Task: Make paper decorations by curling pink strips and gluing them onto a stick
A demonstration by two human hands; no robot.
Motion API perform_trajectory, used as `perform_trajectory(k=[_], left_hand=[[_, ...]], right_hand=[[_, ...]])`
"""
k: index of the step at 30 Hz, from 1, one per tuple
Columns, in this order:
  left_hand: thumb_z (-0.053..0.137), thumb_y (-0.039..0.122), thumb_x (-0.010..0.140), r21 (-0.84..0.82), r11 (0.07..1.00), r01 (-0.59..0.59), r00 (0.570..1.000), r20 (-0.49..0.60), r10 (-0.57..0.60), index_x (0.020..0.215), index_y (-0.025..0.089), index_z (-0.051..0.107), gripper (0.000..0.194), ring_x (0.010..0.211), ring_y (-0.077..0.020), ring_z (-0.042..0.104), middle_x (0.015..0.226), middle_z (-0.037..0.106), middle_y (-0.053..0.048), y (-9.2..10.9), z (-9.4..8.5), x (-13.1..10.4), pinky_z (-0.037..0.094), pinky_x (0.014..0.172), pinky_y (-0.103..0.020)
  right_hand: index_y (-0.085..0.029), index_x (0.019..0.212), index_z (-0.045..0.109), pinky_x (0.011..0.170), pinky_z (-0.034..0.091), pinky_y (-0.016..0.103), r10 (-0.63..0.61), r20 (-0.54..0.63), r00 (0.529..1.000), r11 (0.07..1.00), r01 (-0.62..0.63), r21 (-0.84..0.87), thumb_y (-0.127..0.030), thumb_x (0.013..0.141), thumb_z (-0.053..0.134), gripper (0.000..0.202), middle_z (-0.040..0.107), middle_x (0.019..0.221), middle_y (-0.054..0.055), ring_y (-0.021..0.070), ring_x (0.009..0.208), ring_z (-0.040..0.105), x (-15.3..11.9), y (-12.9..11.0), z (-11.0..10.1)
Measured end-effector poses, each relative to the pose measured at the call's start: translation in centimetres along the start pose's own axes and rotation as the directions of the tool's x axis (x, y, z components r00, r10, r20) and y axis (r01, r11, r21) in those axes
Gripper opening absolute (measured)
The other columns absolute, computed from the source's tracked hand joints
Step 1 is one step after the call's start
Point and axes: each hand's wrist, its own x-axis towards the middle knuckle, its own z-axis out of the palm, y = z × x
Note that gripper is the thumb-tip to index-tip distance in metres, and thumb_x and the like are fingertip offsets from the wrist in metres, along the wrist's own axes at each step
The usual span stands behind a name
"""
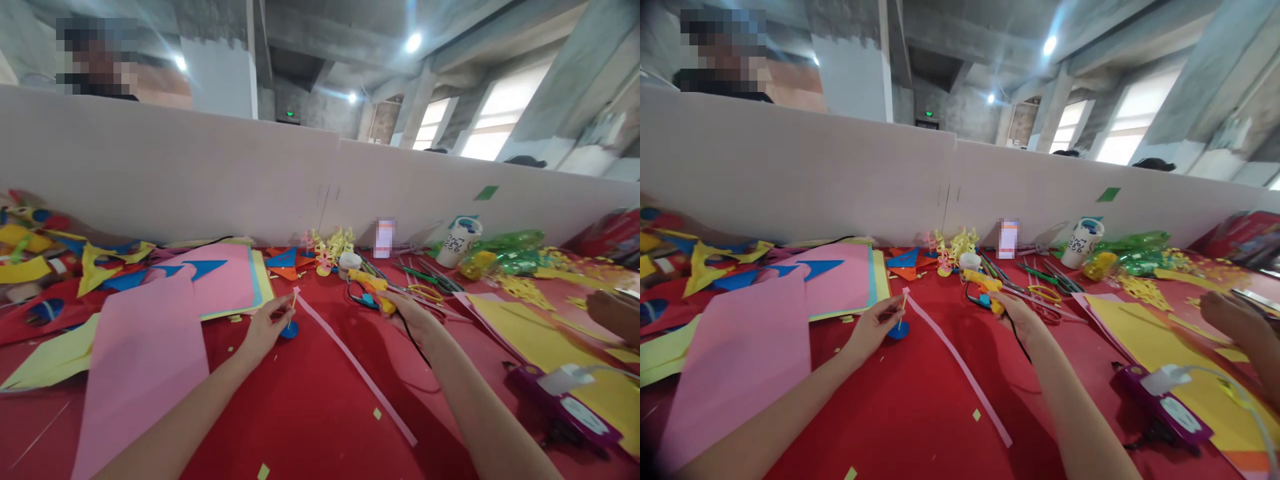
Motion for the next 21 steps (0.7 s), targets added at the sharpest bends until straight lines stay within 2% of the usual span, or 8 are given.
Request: perform_trajectory(k=[3,6,8,11,13,15,18,21], left_hand=[[0.060,0.033,0.070,-0.082,0.996,0.043,0.999,-0.003,-0.044,0.104,0.016,0.062,0.037,0.070,-0.0152,0.058,0.080,0.061,-0.002,-0.1,0.1,0.1,0.050,0.065,-0.029],[0.061,0.033,0.069,-0.168,0.982,0.084,0.996,0.006,-0.084,0.105,0.017,0.061,0.039,0.065,-0.0129,0.055,0.075,0.058,0.000,-0.1,0.1,0.2,0.049,0.060,-0.026],[0.062,0.033,0.068,-0.197,0.975,0.100,0.995,0.001,-0.102,0.105,0.018,0.061,0.040,0.064,-0.0123,0.054,0.074,0.057,0.001,0.1,0.1,0.2,0.048,0.058,-0.025],[0.062,0.033,0.067,-0.223,0.966,0.135,0.991,0.008,-0.136,0.106,0.019,0.060,0.041,0.061,-0.0110,0.053,0.072,0.055,0.002,0.5,0.0,0.2,0.047,0.058,-0.024],[0.062,0.034,0.067,-0.227,0.962,0.154,0.988,0.015,-0.154,0.105,0.019,0.061,0.041,0.060,-0.0108,0.053,0.072,0.055,0.002,0.8,-0.1,0.2,0.047,0.058,-0.024],[0.063,0.035,0.067,-0.223,0.962,0.160,0.987,0.015,-0.161,0.105,0.018,0.061,0.041,0.062,-0.0115,0.054,0.074,0.057,0.001,1.0,-0.2,0.1,0.047,0.059,-0.025],[0.064,0.034,0.066,-0.223,0.961,0.163,0.986,0.011,-0.164,0.104,0.017,0.062,0.042,0.063,-0.0121,0.055,0.077,0.059,0.000,1.1,-0.1,0.1,0.048,0.059,-0.025],[0.066,0.033,0.064,-0.234,0.960,0.157,0.987,0.008,-0.159,0.102,0.018,0.063,0.041,0.063,-0.0121,0.055,0.077,0.060,0.000,0.8,-0.1,0.1,0.048,0.059,-0.025]], right_hand=[[-0.017,0.068,0.056,0.044,0.040,0.018,0.038,0.048,0.998,0.996,-0.041,0.081,-0.026,0.054,0.072,0.023,0.057,0.057,-0.002,0.0077,0.049,0.049,-1.5,-0.9,1.5],[-0.016,0.077,0.057,0.052,0.044,0.018,-0.057,0.174,0.983,0.994,0.039,0.104,-0.024,0.052,0.074,0.031,0.064,0.071,0.000,0.0069,0.054,0.052,-3.2,-1.3,4.0],[-0.017,0.084,0.058,0.052,0.045,0.020,-0.139,0.232,0.963,0.990,0.134,0.037,-0.031,0.058,0.072,0.033,0.065,0.073,0.001,0.0087,0.055,0.054,-4.1,-1.4,5.6],[-0.014,0.085,0.061,0.044,0.041,0.022,-0.180,0.272,0.945,0.966,0.222,-0.133,-0.042,0.068,0.061,0.032,0.058,0.055,-0.001,0.0101,0.044,0.049,-5.1,-1.5,7.3],[-0.013,0.085,0.063,0.040,0.037,0.022,-0.195,0.278,0.940,0.937,0.262,-0.229,-0.044,0.073,0.055,0.034,0.054,0.049,-0.002,0.0096,0.039,0.044,-5.5,-1.6,7.9],[-0.014,0.087,0.064,0.041,0.037,0.023,-0.222,0.281,0.934,0.911,0.301,-0.280,-0.042,0.075,0.053,0.033,0.057,0.055,0.000,0.0106,0.042,0.045,-5.8,-1.6,8.3],[-0.015,0.087,0.064,0.049,0.042,0.025,-0.273,0.285,0.919,0.880,0.358,-0.312,-0.040,0.076,0.053,0.029,0.062,0.068,0.003,0.0149,0.055,0.055,-6.0,-1.3,8.7],[-0.015,0.092,0.062,0.058,0.044,0.028,-0.325,0.272,0.906,0.852,0.405,-0.332,-0.039,0.077,0.051,0.030,0.063,0.076,0.005,0.0180,0.067,0.058,-6.0,-0.9,9.0]])
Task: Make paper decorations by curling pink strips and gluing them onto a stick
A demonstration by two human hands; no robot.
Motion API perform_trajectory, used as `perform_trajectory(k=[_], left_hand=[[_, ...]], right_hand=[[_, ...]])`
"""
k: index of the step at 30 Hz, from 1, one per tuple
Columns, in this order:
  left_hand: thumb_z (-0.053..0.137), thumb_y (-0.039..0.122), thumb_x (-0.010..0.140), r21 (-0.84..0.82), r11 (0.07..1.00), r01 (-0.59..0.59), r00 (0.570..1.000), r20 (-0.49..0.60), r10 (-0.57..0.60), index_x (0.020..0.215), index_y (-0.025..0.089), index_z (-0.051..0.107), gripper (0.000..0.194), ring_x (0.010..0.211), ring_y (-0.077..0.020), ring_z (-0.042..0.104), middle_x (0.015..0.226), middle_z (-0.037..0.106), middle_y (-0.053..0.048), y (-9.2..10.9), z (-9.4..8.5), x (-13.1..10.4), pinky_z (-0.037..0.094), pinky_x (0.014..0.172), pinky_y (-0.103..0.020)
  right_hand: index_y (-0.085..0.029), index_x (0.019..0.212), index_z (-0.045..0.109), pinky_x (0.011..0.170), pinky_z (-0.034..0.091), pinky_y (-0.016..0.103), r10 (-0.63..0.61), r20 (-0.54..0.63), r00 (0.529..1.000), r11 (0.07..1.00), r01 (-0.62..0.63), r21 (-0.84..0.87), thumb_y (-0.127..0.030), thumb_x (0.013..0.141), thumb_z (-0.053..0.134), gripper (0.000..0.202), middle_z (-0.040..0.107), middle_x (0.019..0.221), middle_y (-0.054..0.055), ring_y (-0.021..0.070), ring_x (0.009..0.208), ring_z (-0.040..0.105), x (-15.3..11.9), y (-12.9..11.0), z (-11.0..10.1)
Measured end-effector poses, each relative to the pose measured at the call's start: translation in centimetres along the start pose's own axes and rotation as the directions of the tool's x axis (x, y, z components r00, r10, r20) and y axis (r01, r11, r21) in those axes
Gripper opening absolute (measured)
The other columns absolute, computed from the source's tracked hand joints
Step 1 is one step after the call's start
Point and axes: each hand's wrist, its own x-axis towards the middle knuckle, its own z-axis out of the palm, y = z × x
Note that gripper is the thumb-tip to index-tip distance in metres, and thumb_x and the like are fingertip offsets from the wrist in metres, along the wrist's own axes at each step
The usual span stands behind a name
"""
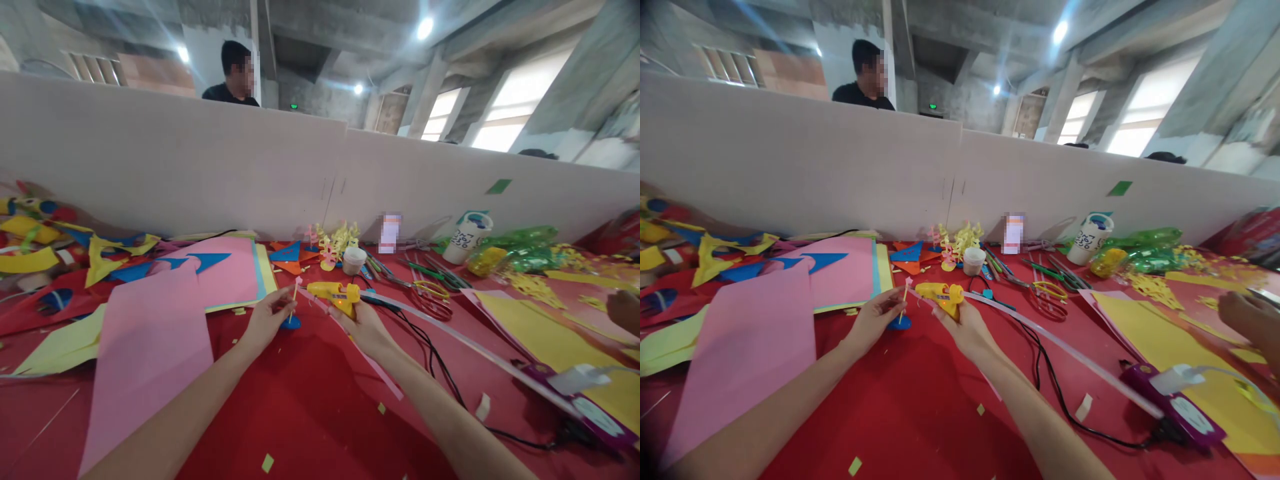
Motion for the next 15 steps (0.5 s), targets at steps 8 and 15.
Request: perform_trajectory(k=[8,15], left_hand=[[0.065,0.033,0.065,0.013,1.000,0.015,1.000,0.006,-0.015,0.104,0.016,0.062,0.042,0.063,-0.0121,0.054,0.076,0.060,0.000,0.16,-0.02,-0.03,0.047,0.060,-0.026],[0.065,0.033,0.065,0.015,1.000,0.012,1.000,0.017,-0.012,0.101,0.017,0.062,0.040,0.065,-0.0129,0.055,0.077,0.059,-0.001,0.40,0.02,-0.12,0.047,0.060,-0.025]], right_hand=[[-0.014,0.088,0.059,0.048,0.037,0.026,0.058,0.019,0.998,0.993,-0.056,-0.104,-0.047,0.080,0.045,0.036,0.055,0.064,0.002,0.0151,0.055,0.050,-0.10,0.76,0.38],[-0.017,0.080,0.060,0.043,0.033,0.022,0.006,0.025,1.000,0.993,-0.003,-0.118,-0.043,0.082,0.045,0.030,0.048,0.054,-0.002,0.0115,0.048,0.044,-0.12,0.79,0.53]])
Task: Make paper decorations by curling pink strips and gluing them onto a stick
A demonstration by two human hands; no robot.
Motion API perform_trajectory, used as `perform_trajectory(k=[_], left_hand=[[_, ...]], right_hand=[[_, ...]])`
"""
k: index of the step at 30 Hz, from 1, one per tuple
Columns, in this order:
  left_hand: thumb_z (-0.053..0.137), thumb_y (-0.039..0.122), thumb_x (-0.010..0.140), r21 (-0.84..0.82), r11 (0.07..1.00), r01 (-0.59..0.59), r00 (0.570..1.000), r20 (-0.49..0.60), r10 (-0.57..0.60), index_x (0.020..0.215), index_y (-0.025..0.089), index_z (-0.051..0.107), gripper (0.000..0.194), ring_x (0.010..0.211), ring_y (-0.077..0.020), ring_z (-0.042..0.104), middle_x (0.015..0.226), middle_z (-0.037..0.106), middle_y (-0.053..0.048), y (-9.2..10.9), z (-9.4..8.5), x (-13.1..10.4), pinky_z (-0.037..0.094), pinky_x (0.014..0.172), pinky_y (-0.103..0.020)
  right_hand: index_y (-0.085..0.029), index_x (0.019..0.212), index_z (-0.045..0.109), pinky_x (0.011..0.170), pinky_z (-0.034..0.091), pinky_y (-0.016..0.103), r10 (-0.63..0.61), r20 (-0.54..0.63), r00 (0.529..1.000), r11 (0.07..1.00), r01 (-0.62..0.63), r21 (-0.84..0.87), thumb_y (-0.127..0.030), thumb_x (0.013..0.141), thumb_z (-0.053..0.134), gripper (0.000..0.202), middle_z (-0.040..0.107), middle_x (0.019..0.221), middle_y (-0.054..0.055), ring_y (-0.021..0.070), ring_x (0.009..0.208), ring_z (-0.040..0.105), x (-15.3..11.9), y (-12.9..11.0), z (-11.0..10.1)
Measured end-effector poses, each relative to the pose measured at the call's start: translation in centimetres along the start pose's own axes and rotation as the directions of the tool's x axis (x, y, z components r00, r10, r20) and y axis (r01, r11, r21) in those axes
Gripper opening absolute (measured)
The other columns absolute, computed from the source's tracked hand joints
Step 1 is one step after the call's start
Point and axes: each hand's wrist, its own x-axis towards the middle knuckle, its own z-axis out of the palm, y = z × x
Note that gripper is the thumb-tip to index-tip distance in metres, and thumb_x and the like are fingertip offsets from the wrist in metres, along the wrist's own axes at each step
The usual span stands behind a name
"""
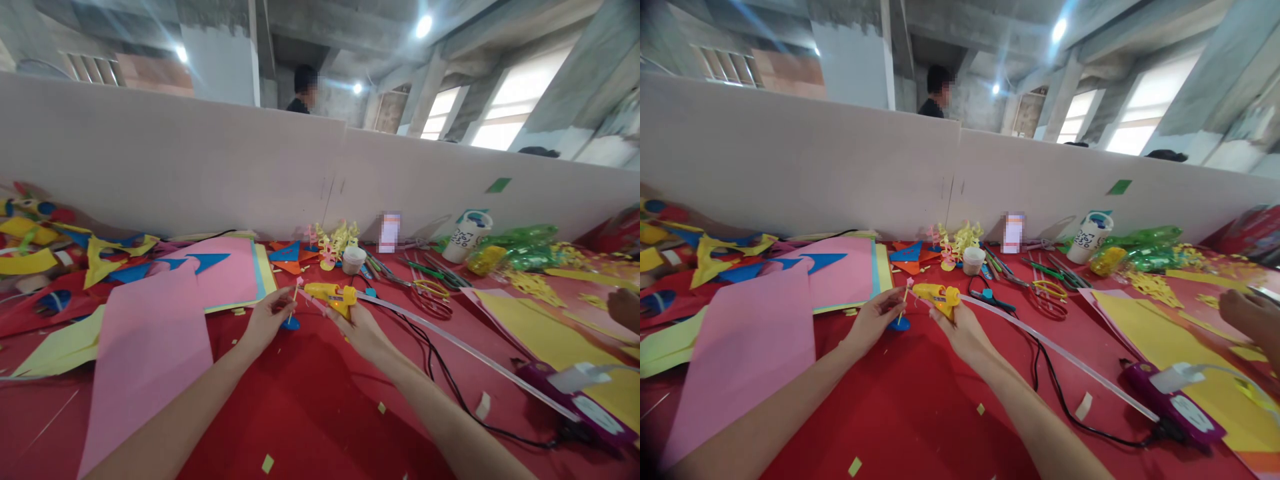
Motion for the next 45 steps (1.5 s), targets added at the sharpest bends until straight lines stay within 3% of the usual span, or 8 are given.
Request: perform_trajectory(k=[7,17,31,45], left_hand=[[0.065,0.030,0.065,0.024,1.000,-0.016,1.000,0.003,0.016,0.099,0.017,0.063,0.037,0.069,-0.0143,0.056,0.078,0.061,-0.002,-0.33,-0.05,0.07,0.047,0.062,-0.027],[0.063,0.032,0.066,0.076,0.996,-0.041,0.999,0.007,0.041,0.100,0.019,0.064,0.037,0.069,-0.0149,0.056,0.077,0.061,-0.002,-0.43,-0.02,0.07,0.049,0.062,-0.027],[0.064,0.030,0.065,0.066,0.997,-0.051,0.999,0.003,0.051,0.100,0.018,0.065,0.037,0.064,-0.0133,0.055,0.074,0.060,0.000,-0.63,-0.03,0.13,0.048,0.061,-0.026],[0.064,0.030,0.067,0.078,0.996,-0.052,0.999,0.000,0.052,0.102,0.017,0.065,0.037,0.065,-0.0137,0.056,0.073,0.061,-0.001,-0.46,-0.05,0.08,0.049,0.061,-0.027]], right_hand=[[-0.018,0.084,0.062,0.055,0.043,0.027,-0.047,-0.009,0.999,0.998,0.047,0.033,-0.039,0.082,0.046,0.027,0.055,0.058,0.001,0.0177,0.063,0.056,0.01,-0.24,0.05],[-0.018,0.097,0.059,0.075,0.046,0.033,-0.074,-0.030,0.997,0.997,0.075,0.024,-0.037,0.082,0.048,0.026,0.065,0.094,0.007,0.0227,0.087,0.060,-0.07,-0.15,0.41],[-0.017,0.098,0.060,0.080,0.045,0.036,-0.093,-0.066,0.993,0.996,0.092,-0.022,-0.034,0.082,0.049,0.026,0.065,0.095,0.010,0.0236,0.088,0.060,-0.15,-0.53,0.48],[-0.014,0.095,0.059,0.076,0.045,0.034,-0.075,-0.024,0.997,0.997,0.074,-0.034,-0.034,0.083,0.046,0.027,0.065,0.092,0.011,0.0230,0.084,0.061,-0.08,-0.63,0.47]])
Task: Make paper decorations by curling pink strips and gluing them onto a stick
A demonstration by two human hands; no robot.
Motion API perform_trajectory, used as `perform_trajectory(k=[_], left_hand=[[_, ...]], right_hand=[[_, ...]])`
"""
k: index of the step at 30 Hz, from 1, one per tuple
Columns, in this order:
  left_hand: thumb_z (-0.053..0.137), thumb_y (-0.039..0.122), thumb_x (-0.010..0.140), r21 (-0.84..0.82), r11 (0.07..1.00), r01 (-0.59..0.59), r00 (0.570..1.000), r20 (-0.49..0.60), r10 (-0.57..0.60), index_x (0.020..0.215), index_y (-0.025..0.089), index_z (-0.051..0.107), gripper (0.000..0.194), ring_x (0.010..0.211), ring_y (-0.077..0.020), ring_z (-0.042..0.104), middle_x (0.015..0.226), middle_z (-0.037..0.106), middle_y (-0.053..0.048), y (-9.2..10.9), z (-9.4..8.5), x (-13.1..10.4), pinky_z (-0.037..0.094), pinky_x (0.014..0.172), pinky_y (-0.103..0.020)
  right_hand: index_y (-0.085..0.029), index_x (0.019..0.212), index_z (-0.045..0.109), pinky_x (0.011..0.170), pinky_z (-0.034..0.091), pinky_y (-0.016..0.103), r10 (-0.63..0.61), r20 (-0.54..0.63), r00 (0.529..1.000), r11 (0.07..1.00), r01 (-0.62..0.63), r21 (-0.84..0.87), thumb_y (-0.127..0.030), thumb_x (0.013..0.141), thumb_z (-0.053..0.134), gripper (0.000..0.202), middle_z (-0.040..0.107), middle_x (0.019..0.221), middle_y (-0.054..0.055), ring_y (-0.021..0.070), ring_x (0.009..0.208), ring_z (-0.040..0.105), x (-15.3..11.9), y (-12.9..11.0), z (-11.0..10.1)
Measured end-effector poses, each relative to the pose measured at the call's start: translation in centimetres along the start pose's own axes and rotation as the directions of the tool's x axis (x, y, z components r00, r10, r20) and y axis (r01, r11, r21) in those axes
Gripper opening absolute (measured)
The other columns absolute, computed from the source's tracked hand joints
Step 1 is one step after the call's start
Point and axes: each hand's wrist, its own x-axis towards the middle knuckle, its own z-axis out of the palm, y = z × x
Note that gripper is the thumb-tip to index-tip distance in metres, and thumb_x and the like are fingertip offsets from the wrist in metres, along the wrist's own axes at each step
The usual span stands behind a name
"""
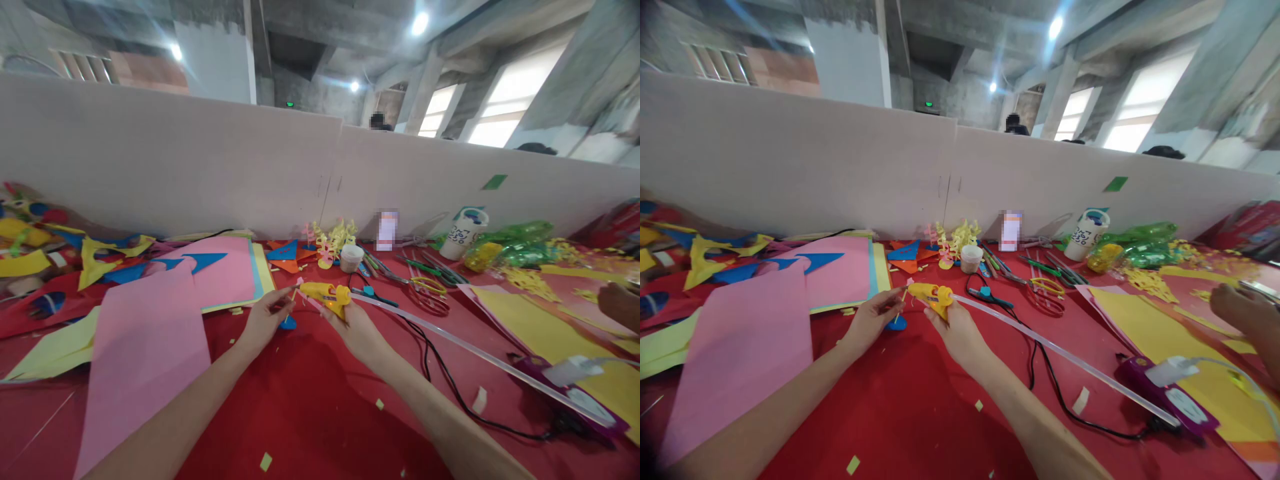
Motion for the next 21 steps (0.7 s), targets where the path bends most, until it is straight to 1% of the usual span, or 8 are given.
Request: perform_trajectory(k=[7,10,13,15,18,19,21], left_hand=[[0.063,0.030,0.067,0.019,1.000,-0.014,1.000,0.007,0.013,0.102,0.017,0.065,0.037,0.065,-0.0134,0.056,0.073,0.061,-0.001,0.1,-0.1,0.1,0.048,0.062,-0.026],[0.063,0.029,0.068,0.007,1.000,-0.011,1.000,0.009,0.011,0.102,0.017,0.065,0.036,0.066,-0.0135,0.056,0.074,0.061,-0.001,0.0,-0.1,0.1,0.048,0.063,-0.026],[0.063,0.029,0.068,0.004,1.000,-0.017,1.000,0.010,0.017,0.102,0.017,0.064,0.036,0.065,-0.0130,0.055,0.074,0.060,0.000,0.0,-0.1,0.1,0.048,0.062,-0.026],[0.063,0.029,0.068,-0.003,1.000,-0.016,1.000,0.019,0.016,0.103,0.017,0.063,0.037,0.063,-0.0124,0.055,0.073,0.059,0.001,0.1,-0.1,0.1,0.048,0.060,-0.026],[0.061,0.029,0.069,-0.030,1.000,-0.008,1.000,0.028,0.009,0.105,0.017,0.060,0.038,0.061,-0.0118,0.054,0.071,0.057,0.002,0.2,-0.1,0.1,0.047,0.058,-0.025],[0.061,0.029,0.069,-0.034,0.999,-0.007,1.000,0.028,0.008,0.104,0.018,0.059,0.037,0.061,-0.0117,0.054,0.071,0.056,0.002,0.2,-0.1,0.1,0.047,0.058,-0.025],[0.060,0.030,0.068,-0.034,0.999,-0.009,1.000,0.021,0.010,0.102,0.018,0.059,0.036,0.062,-0.0117,0.054,0.072,0.056,0.002,0.2,0.0,0.1,0.047,0.057,-0.025]], right_hand=[[-0.014,0.093,0.058,0.074,0.046,0.034,0.028,0.006,1.000,1.000,-0.028,-0.003,-0.034,0.083,0.045,0.026,0.065,0.090,0.011,0.0231,0.082,0.061,0.0,-0.2,-0.1],[-0.015,0.092,0.059,0.074,0.046,0.033,0.022,0.012,1.000,1.000,-0.022,0.005,-0.035,0.082,0.045,0.026,0.065,0.089,0.010,0.0224,0.081,0.061,0.0,-0.2,-0.1],[-0.015,0.091,0.060,0.068,0.045,0.030,0.023,0.018,1.000,1.000,-0.023,0.014,-0.037,0.083,0.045,0.027,0.064,0.084,0.008,0.0202,0.075,0.060,0.0,-0.1,-0.4],[-0.016,0.086,0.061,0.058,0.044,0.027,0.038,0.041,0.998,0.999,-0.039,0.018,-0.040,0.083,0.044,0.030,0.061,0.071,0.004,0.0168,0.063,0.057,0.1,0.0,-1.0],[-0.015,0.078,0.064,0.045,0.037,0.022,0.079,0.103,0.992,0.995,-0.084,0.047,-0.045,0.082,0.045,0.035,0.049,0.052,-0.001,0.0109,0.046,0.045,0.3,0.2,-2.6],[-0.015,0.076,0.064,0.043,0.035,0.021,0.095,0.115,0.989,0.992,-0.104,0.076,-0.047,0.081,0.046,0.036,0.047,0.051,-0.002,0.0098,0.044,0.043,0.4,0.3,-3.3],[-0.014,0.077,0.064,0.043,0.034,0.020,0.121,0.123,0.985,0.976,-0.140,0.165,-0.050,0.079,0.048,0.039,0.049,0.053,-0.001,0.0092,0.046,0.043,0.6,0.6,-4.5]])
